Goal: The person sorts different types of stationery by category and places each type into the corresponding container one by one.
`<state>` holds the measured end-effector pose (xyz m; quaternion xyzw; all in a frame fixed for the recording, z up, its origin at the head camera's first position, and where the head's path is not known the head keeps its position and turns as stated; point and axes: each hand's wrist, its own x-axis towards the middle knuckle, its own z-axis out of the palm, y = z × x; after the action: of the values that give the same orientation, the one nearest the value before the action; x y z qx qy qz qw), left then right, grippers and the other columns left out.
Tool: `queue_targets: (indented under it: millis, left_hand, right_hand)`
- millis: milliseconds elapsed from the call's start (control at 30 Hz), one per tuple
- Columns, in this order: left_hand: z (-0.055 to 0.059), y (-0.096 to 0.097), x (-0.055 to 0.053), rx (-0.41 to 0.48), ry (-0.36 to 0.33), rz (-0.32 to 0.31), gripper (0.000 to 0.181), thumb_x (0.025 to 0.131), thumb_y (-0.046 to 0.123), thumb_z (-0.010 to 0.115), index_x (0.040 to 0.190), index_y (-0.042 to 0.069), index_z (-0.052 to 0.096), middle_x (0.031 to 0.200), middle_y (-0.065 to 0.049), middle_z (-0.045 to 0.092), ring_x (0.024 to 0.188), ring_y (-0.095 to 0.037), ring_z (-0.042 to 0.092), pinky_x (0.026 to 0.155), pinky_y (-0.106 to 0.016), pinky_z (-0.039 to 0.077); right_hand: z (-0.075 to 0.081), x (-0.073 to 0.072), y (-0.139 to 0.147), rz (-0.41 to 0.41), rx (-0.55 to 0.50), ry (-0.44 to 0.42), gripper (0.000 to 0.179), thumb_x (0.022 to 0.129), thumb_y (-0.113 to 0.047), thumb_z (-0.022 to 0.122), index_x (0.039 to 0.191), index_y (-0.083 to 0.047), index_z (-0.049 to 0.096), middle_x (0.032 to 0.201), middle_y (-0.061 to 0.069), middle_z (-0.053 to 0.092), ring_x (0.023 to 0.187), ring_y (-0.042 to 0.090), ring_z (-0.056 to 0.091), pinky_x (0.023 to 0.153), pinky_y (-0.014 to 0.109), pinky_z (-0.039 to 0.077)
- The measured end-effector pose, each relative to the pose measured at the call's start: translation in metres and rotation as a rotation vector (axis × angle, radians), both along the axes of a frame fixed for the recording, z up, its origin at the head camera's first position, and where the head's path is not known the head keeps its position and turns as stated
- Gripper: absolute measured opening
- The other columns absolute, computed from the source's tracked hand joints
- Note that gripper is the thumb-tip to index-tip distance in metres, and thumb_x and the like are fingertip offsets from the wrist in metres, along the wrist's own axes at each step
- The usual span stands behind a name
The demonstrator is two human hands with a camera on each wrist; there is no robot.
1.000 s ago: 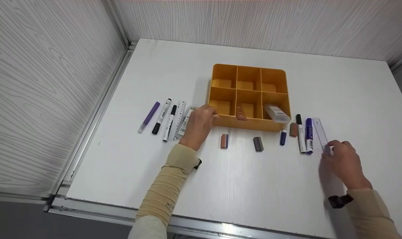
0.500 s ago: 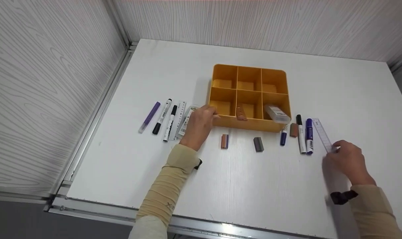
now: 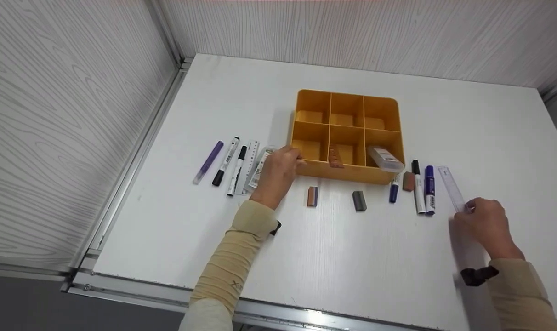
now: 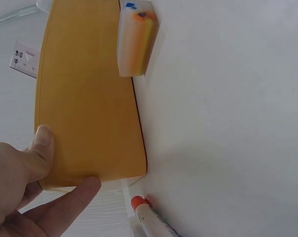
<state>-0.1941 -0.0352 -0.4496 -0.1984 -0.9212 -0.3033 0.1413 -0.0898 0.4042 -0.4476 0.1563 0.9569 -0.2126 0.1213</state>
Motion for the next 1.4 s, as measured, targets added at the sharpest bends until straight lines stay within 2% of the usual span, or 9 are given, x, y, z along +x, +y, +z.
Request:
queue_targets:
  millis: [133, 267, 467, 600, 900, 1067, 1400]
  left_hand:
    - [0.0, 0.001, 0.0, 0.006, -0.012, -0.002, 0.023, 0.092, 0.025, 0.064, 0.095, 0.003, 0.07, 0.091, -0.009, 0.07, 0.081, -0.021, 0.066, 0.072, -0.031, 0.055]
    - [0.0, 0.001, 0.0, 0.001, -0.015, -0.002, 0.023, 0.091, 0.025, 0.064, 0.095, 0.003, 0.07, 0.091, -0.008, 0.07, 0.08, -0.021, 0.065, 0.071, -0.031, 0.055]
    - [0.0, 0.0, 0.0, 0.002, -0.004, -0.003, 0.022, 0.092, 0.025, 0.064, 0.095, 0.004, 0.069, 0.092, -0.008, 0.069, 0.08, -0.021, 0.065, 0.07, -0.031, 0.054]
    - [-0.001, -0.001, 0.0, 0.007, 0.016, -0.004, 0.022, 0.092, 0.024, 0.064, 0.094, 0.003, 0.07, 0.09, -0.009, 0.069, 0.079, -0.022, 0.065, 0.07, -0.031, 0.055]
    - [-0.002, -0.001, -0.001, 0.014, 0.022, -0.013, 0.023, 0.092, 0.025, 0.064, 0.092, 0.003, 0.07, 0.089, -0.009, 0.07, 0.077, -0.022, 0.065, 0.069, -0.031, 0.055]
    - [-0.002, -0.001, -0.001, 0.015, 0.011, -0.009, 0.023, 0.092, 0.025, 0.064, 0.093, 0.003, 0.07, 0.089, -0.009, 0.069, 0.077, -0.022, 0.065, 0.069, -0.031, 0.055]
    - [-0.001, 0.0, -0.001, 0.001, 0.002, 0.001, 0.024, 0.093, 0.026, 0.063, 0.093, 0.003, 0.07, 0.09, -0.009, 0.069, 0.078, -0.021, 0.065, 0.07, -0.031, 0.055]
  right_hand:
    - [0.001, 0.0, 0.002, 0.005, 0.007, -0.002, 0.053, 0.089, -0.013, 0.057, 0.124, 0.025, 0.048, 0.113, 0.037, 0.046, 0.091, 0.04, 0.05, 0.066, 0.034, 0.048]
    - [0.006, 0.001, 0.002, 0.012, 0.006, 0.024, 0.054, 0.09, -0.015, 0.055, 0.126, 0.024, 0.045, 0.115, 0.04, 0.05, 0.089, 0.039, 0.055, 0.064, 0.032, 0.049]
    - [0.013, 0.003, -0.002, 0.055, 0.016, 0.17, 0.047, 0.088, -0.011, 0.055, 0.12, 0.023, 0.049, 0.107, 0.04, 0.06, 0.08, 0.035, 0.062, 0.055, 0.024, 0.046]
    - [0.018, 0.004, -0.008, 0.078, 0.035, 0.261, 0.043, 0.087, -0.007, 0.057, 0.118, 0.021, 0.053, 0.102, 0.038, 0.063, 0.083, 0.039, 0.063, 0.054, 0.02, 0.043]
    - [0.036, 0.002, -0.024, 0.103, 0.058, 0.346, 0.042, 0.088, -0.006, 0.056, 0.123, 0.019, 0.054, 0.103, 0.036, 0.064, 0.086, 0.044, 0.063, 0.052, 0.018, 0.041]
    - [0.046, 0.002, -0.031, 0.135, 0.065, 0.427, 0.038, 0.086, -0.002, 0.056, 0.119, 0.018, 0.058, 0.099, 0.034, 0.066, 0.085, 0.044, 0.064, 0.054, 0.016, 0.037]
    - [0.06, -0.002, -0.052, 0.217, 0.052, 0.592, 0.031, 0.084, 0.004, 0.055, 0.112, 0.015, 0.064, 0.094, 0.033, 0.068, 0.078, 0.042, 0.064, 0.054, 0.003, 0.028]
